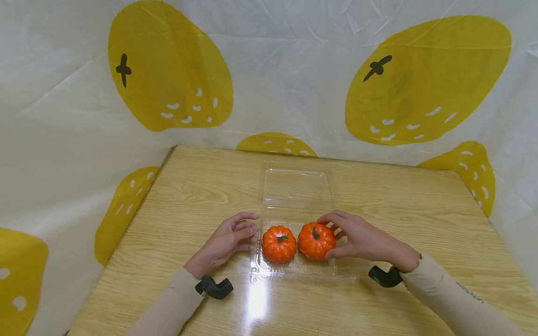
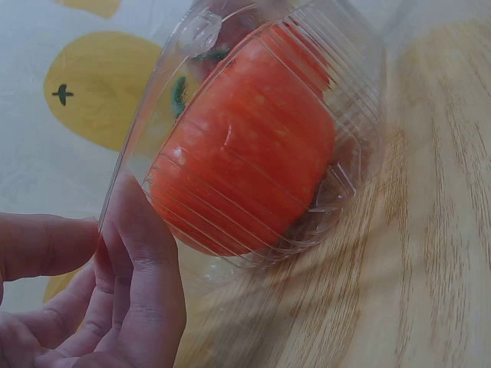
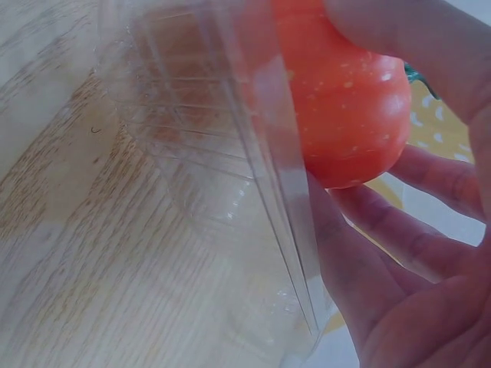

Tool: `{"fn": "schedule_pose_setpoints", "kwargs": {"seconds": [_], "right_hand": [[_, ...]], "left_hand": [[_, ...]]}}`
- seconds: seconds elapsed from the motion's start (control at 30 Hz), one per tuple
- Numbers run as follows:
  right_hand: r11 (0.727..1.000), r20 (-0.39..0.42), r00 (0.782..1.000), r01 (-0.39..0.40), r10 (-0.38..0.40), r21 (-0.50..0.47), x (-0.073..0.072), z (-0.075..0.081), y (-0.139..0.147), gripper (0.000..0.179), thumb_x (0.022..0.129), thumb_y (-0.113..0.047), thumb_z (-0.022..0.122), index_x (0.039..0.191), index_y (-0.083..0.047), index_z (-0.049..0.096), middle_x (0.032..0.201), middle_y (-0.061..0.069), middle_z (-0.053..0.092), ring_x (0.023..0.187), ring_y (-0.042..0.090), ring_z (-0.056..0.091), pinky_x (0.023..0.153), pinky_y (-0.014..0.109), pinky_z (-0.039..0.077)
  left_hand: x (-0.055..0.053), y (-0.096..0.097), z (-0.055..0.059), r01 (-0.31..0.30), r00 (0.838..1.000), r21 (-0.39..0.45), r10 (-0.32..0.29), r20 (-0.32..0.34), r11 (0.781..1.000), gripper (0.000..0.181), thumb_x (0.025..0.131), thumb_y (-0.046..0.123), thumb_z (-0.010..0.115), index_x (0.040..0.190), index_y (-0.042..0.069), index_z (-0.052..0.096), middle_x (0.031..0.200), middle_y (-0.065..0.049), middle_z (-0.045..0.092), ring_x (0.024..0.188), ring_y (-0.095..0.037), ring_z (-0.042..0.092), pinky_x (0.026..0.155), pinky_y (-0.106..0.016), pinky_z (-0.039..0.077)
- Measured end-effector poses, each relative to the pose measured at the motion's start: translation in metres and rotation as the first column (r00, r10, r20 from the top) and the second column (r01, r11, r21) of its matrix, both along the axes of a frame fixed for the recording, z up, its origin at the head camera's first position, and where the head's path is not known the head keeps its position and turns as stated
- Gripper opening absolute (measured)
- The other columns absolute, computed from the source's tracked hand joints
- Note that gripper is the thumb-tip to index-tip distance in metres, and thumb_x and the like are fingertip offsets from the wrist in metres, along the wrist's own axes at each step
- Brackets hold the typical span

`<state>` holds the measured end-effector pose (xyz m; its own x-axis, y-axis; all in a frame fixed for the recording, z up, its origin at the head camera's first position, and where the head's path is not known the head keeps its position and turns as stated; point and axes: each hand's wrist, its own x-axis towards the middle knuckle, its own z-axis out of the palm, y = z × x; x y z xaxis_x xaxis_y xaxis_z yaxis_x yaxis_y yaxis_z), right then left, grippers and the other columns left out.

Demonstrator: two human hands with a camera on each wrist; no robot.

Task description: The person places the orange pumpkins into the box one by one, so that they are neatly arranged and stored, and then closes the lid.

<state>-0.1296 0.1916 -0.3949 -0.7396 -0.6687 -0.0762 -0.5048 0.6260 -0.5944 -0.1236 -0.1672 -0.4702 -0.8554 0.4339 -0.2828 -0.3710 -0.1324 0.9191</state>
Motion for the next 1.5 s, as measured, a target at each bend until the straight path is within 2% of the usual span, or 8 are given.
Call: {"fn": "schedule_pose_setpoints", "kwargs": {"seconds": [0.4, 1.1, 1.37, 1.5], "right_hand": [[0.999, -0.010, 1.000, -0.011, 0.012, 0.045, 0.0000, -0.0008, -0.0032, 0.067, 0.079, -0.034, 0.090, 0.132, -0.007, 0.060, 0.130, 0.010, 0.063, 0.108, 0.025, 0.068, 0.086, 0.032, 0.063], [0.998, -0.042, 0.999, -0.026, 0.028, 0.059, 0.0003, -0.0040, -0.0052, 0.066, 0.081, -0.034, 0.089, 0.133, -0.008, 0.061, 0.130, 0.008, 0.063, 0.108, 0.023, 0.069, 0.085, 0.032, 0.064], [0.997, -0.058, 0.998, -0.020, 0.024, 0.075, 0.0020, -0.0006, -0.0034, 0.065, 0.081, -0.032, 0.089, 0.134, -0.005, 0.062, 0.123, 0.007, 0.064, 0.103, 0.021, 0.071, 0.084, 0.035, 0.064], [0.995, -0.065, 0.998, -0.015, 0.022, 0.101, 0.0026, 0.0008, -0.0023, 0.069, 0.081, -0.032, 0.089, 0.136, 0.000, 0.060, 0.126, 0.011, 0.065, 0.101, 0.022, 0.072, 0.085, 0.036, 0.064]], "left_hand": [[-0.0002, 0.0000, -0.0017, -0.003, 1.000, -0.002, 0.003, -0.001, 1.000, 0.049, 0.104, 0.010, 0.060, 0.150, 0.002, 0.043, 0.106, 0.001, 0.062, 0.087, -0.012, 0.065, 0.077, -0.027, 0.061], [0.0007, 0.0001, 0.0036, -0.001, 1.000, -0.009, 0.001, 0.004, 1.000, 0.050, 0.104, 0.009, 0.059, 0.150, 0.001, 0.041, 0.105, 0.000, 0.062, 0.088, -0.012, 0.064, 0.078, -0.027, 0.060], [0.0012, 0.0005, 0.0049, 0.003, 1.000, -0.011, -0.003, -0.001, 1.000, 0.050, 0.104, 0.008, 0.058, 0.150, 0.000, 0.041, 0.105, 0.000, 0.062, 0.088, -0.012, 0.063, 0.078, -0.026, 0.060], [0.0013, 0.0006, 0.0045, 0.002, 1.000, -0.010, -0.002, -0.004, 1.000, 0.050, 0.104, 0.008, 0.057, 0.151, 0.000, 0.041, 0.105, 0.001, 0.062, 0.088, -0.012, 0.063, 0.078, -0.026, 0.060]]}}
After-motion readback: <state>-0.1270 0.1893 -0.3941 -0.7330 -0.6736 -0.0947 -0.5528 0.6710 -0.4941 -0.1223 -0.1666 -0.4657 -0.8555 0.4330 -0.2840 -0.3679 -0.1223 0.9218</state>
